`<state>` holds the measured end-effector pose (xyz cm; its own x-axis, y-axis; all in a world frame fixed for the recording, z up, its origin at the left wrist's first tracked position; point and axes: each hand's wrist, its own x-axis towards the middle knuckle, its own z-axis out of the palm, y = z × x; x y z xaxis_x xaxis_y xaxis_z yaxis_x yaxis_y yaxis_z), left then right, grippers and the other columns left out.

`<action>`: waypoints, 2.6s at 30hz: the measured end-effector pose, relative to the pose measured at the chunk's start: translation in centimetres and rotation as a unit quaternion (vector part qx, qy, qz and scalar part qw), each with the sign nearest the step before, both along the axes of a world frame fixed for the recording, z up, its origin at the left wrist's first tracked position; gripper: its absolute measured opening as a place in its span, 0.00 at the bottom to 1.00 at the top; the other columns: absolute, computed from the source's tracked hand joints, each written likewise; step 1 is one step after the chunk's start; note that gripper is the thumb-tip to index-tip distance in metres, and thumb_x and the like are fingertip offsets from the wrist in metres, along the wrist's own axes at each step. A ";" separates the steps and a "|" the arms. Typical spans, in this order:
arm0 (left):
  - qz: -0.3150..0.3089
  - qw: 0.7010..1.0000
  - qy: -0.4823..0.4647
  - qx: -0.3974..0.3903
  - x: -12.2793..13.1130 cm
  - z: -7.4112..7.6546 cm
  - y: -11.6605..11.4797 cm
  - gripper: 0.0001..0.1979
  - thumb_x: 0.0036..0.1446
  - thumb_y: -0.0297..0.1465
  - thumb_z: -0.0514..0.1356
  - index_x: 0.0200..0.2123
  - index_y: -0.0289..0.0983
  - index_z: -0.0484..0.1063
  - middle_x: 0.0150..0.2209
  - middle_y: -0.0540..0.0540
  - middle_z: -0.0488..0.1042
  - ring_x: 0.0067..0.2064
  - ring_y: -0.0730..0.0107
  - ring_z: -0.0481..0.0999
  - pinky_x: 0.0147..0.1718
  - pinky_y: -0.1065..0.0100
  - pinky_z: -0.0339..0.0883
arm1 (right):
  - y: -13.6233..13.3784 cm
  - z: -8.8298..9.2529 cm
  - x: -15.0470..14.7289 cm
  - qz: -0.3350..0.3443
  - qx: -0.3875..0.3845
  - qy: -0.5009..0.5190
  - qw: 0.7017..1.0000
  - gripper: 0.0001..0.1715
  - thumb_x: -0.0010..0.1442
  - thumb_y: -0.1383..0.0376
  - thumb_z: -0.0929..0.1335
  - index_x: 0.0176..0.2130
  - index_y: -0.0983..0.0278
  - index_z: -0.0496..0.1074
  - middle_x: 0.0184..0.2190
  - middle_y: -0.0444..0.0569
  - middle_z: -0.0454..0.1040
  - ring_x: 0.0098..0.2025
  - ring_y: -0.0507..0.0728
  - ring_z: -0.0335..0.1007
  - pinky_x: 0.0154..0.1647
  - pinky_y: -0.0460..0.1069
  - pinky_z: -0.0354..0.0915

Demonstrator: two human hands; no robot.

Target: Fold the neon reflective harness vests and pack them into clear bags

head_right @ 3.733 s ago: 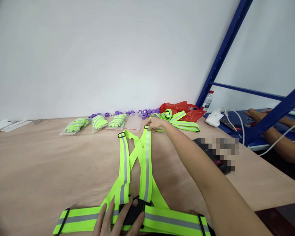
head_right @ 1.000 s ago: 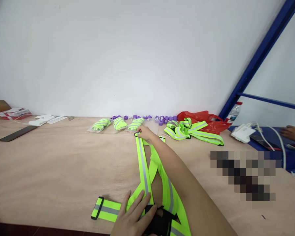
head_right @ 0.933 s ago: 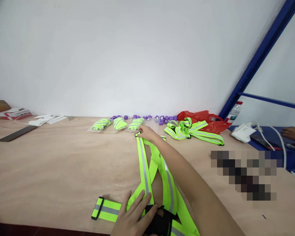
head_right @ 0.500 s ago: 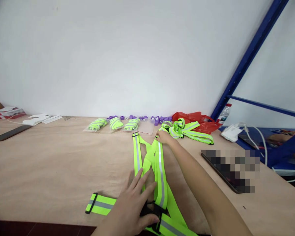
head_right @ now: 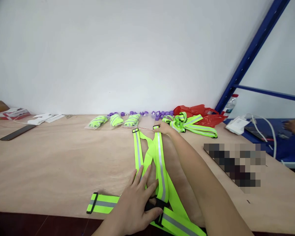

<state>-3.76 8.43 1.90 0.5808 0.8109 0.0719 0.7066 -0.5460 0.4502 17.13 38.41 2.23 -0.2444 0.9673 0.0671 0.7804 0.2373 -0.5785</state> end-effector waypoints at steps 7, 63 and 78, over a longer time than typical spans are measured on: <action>0.039 0.999 0.008 -0.012 0.7 -0.2 0.1 0.36 0.63 0.54 0.52 0.69 0.43 0.55 0.73 0.42 0.38 0.72 0.40 0.38 0.66 0.37 0.47 | 0.8 -0.1 0.5 -0.003 -0.012 0.027 1.000 0.20 0.60 0.61 0.69 0.50 0.65 0.77 0.34 0.50 0.81 0.33 0.58 0.76 0.37 0.50 0.71; 0.071 0.996 0.058 -0.011 -0.1 -1.2 3.6 0.35 0.62 0.60 0.45 0.67 0.55 0.57 0.73 0.46 0.44 0.72 0.36 0.37 0.64 0.37 0.42 | -32.0 -1.5 9.2 0.035 0.275 -0.262 0.924 0.28 0.54 0.80 0.61 0.43 0.58 0.80 0.45 0.51 0.81 0.48 0.60 0.77 0.46 0.51 0.72; 0.031 0.994 0.033 0.099 0.1 -1.9 2.5 0.30 0.66 0.44 0.52 0.70 0.54 0.50 0.73 0.45 0.43 0.71 0.38 0.47 0.63 0.33 0.47 | -34.1 -6.3 11.7 0.017 0.317 -0.051 0.947 0.16 0.67 0.60 0.65 0.53 0.56 0.75 0.52 0.48 0.79 0.49 0.59 0.79 0.49 0.48 0.76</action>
